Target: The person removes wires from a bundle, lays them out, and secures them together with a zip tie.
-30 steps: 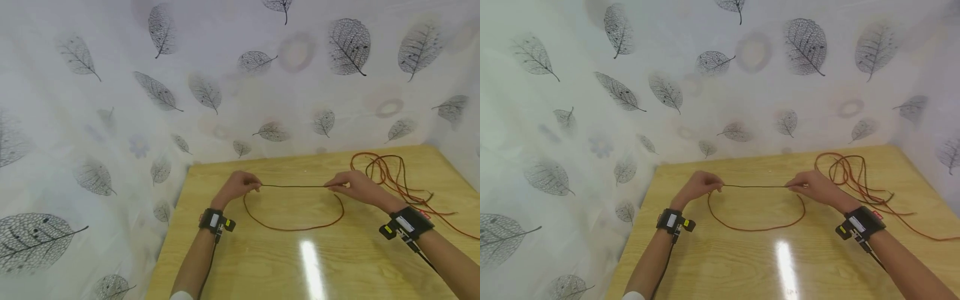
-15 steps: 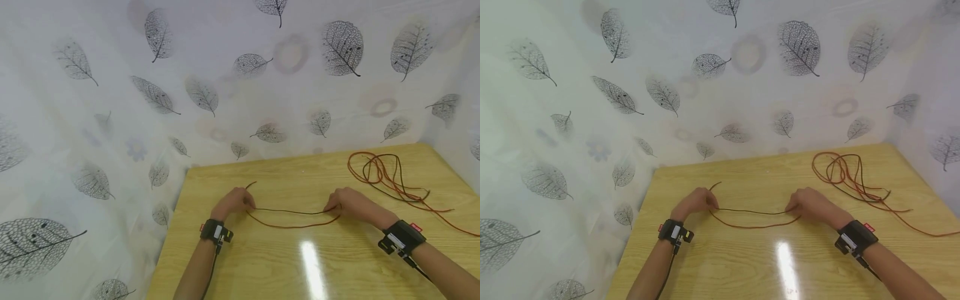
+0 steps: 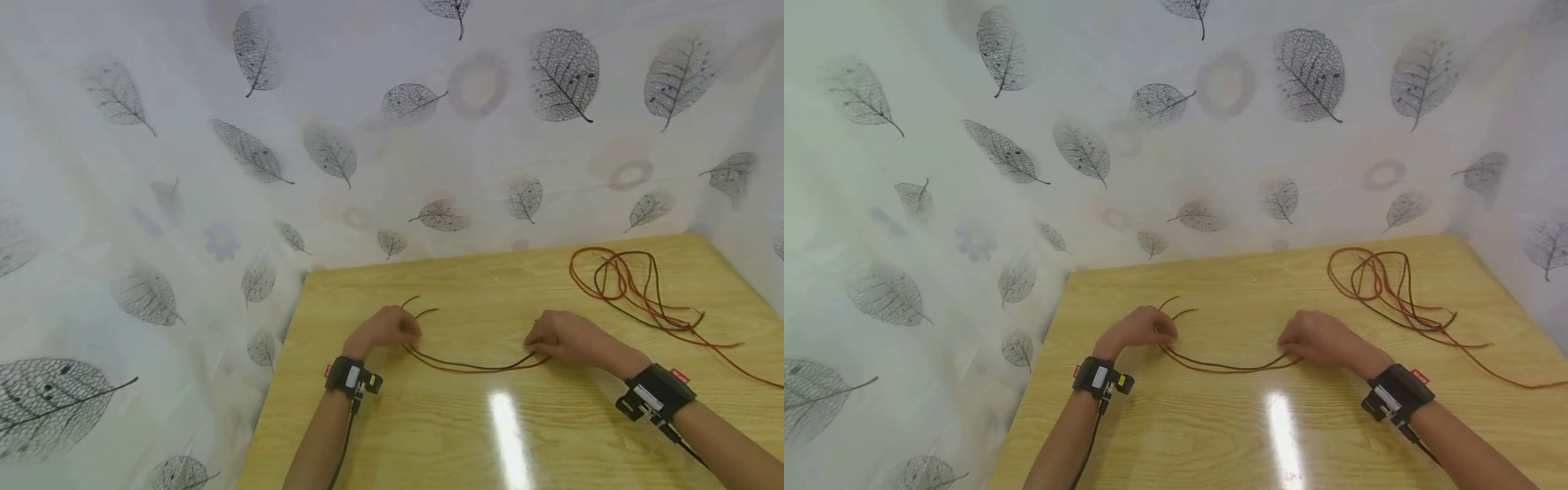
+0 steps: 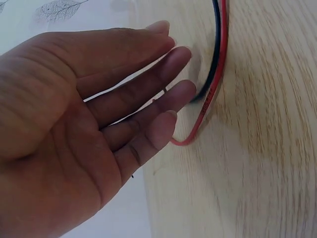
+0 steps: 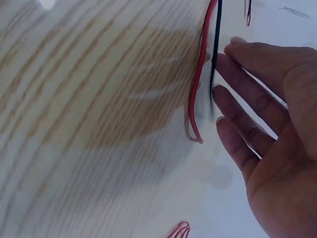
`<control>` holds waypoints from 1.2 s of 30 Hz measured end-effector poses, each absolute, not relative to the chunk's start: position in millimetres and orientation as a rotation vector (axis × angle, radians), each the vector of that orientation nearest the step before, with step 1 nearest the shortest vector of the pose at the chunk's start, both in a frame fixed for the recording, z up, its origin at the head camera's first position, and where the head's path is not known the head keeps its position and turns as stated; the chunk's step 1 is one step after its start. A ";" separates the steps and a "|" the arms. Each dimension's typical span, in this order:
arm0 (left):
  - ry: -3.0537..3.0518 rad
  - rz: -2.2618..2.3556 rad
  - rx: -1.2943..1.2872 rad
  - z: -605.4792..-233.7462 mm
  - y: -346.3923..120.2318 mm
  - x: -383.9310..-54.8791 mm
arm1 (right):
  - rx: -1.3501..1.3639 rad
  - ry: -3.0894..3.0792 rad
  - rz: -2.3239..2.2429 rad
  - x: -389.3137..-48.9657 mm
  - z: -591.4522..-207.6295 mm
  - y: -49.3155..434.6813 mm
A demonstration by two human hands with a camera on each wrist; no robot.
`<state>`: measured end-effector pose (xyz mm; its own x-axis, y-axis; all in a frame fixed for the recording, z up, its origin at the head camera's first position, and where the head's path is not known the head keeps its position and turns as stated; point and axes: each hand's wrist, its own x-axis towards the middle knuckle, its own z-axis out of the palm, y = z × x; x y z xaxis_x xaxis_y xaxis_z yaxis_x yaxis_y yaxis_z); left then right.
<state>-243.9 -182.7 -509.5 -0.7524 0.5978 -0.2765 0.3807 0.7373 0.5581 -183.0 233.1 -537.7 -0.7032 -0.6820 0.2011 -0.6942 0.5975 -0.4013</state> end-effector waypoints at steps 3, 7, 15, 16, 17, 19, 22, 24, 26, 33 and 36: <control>2.485 0.690 0.778 -510.8 -181.9 -246.6 | 1.114 -2.812 0.756 -184.2 -536.3 232.6; 2.490 0.736 0.786 -510.3 -179.6 -249.6 | 0.874 -2.865 0.819 -192.5 -530.6 240.8; 2.549 0.733 0.835 -505.6 -168.8 -257.5 | 0.355 -2.834 0.725 -224.6 -528.5 292.2; 2.550 0.733 0.838 -505.1 -167.2 -258.2 | 0.329 -2.829 0.692 -227.2 -530.0 297.5; 2.552 0.733 0.840 -504.8 -165.8 -259.0 | 0.305 -2.830 0.662 -229.2 -531.6 301.9; 2.558 0.732 0.849 -504.3 -162.6 -260.4 | 0.280 -2.834 0.604 -232.0 -535.7 308.4; 2.564 0.736 0.865 -503.8 -157.1 -262.3 | 0.277 -2.833 0.566 -233.6 -543.5 313.1; 2.562 0.742 0.887 -502.9 -152.2 -263.1 | 0.284 -2.827 0.588 -233.7 -547.8 314.1; 2.559 0.746 0.908 -502.0 -146.8 -263.9 | 0.295 -2.823 0.607 -234.0 -549.8 313.1; 2.563 0.756 0.958 -496.8 -126.3 -265.5 | 0.222 -2.770 0.659 -238.3 -537.0 298.5; 2.573 0.751 0.989 -493.3 -116.7 -265.8 | 0.182 -2.735 0.696 -237.8 -525.0 288.2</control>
